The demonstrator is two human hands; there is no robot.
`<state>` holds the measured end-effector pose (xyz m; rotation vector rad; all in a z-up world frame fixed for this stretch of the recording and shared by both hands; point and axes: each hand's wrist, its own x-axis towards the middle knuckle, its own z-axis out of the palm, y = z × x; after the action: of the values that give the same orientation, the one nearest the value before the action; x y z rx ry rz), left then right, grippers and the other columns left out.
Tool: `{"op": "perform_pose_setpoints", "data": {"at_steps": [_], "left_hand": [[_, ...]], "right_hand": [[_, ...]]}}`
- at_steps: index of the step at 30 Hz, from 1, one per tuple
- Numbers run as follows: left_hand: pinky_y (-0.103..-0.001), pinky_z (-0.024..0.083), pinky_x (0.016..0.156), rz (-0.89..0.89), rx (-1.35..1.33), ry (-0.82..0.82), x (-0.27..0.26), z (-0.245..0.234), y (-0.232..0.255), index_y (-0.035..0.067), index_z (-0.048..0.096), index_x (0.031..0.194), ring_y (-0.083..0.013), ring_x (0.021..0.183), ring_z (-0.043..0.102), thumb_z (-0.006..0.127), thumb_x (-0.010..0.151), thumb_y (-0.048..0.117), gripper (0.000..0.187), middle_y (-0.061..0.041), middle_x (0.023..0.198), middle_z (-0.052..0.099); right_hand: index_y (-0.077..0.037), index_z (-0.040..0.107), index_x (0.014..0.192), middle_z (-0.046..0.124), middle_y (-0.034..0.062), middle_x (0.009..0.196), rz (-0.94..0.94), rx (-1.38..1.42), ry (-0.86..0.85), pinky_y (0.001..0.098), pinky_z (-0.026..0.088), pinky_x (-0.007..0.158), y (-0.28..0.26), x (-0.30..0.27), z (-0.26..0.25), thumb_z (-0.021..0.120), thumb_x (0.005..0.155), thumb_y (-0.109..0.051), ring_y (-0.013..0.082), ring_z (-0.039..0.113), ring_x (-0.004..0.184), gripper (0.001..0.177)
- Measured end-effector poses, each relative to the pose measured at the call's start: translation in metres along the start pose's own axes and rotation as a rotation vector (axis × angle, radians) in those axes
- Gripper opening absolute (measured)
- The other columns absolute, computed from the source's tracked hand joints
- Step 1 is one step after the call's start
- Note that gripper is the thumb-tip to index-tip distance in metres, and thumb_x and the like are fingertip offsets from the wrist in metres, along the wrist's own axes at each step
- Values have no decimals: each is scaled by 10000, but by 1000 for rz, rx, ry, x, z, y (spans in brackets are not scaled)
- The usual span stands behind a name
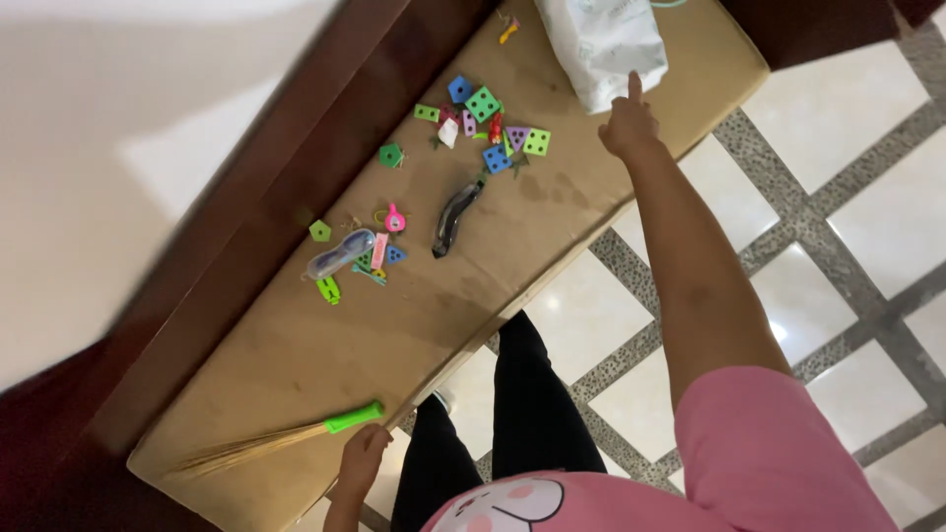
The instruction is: Organizing small toy blocks into a pouch, sweeping the tiled floor, and wiping a wicker shelf with a cloth.
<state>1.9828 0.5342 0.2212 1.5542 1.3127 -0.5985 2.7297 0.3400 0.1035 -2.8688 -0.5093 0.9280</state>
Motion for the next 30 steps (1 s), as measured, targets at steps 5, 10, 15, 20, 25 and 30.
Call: {"op": "perform_pose_setpoints", "data": {"at_steps": [5,10,15,20,25,30], "left_hand": [[-327,547,809,12,-87,113,-12,15,14,36,748,952,-210,866,705,641,905,246,240,-77,888,764],[-363,559,833,1,84,114,3,12,47,62,743,1040,-252,904,736,625,943,285,271,-127,970,777],[-413,543,913,353,122,132,96,28,118,4,721,1119,-333,1078,690,630,960,313,359,-194,1135,735],[-561,369,1123,44,-696,-327,178,59,248,289,276,1565,-295,1396,492,592,851,635,854,-38,1524,515],[-579,437,1025,-176,-1119,-495,128,26,309,186,466,1518,-334,1272,555,411,842,804,917,-120,1420,574],[-534,613,899,-50,-1135,-366,163,23,238,57,585,1364,-292,1110,711,587,918,357,538,-139,1272,696]], "right_hand": [[9,500,1425,142,138,1689,-4,36,-44,528,426,1062,42,80,59,665,903,-134,448,489,1313,566],[24,540,1411,413,190,1565,-216,199,252,503,430,1118,35,36,53,612,1048,-179,422,515,1352,422],[37,547,1418,512,261,1472,-509,333,426,490,432,1129,-26,-146,-47,574,1072,-139,441,510,1348,389],[64,565,1377,532,221,1479,-651,533,277,461,452,1131,-70,-327,-103,547,1032,-53,407,525,1374,365],[80,607,1288,563,189,1430,-791,484,248,418,480,1105,-77,-420,-98,577,1031,-20,367,566,1314,277],[57,640,1224,601,124,1387,-952,333,279,473,456,1148,-73,-454,-64,624,969,-35,306,607,1254,271]]}}
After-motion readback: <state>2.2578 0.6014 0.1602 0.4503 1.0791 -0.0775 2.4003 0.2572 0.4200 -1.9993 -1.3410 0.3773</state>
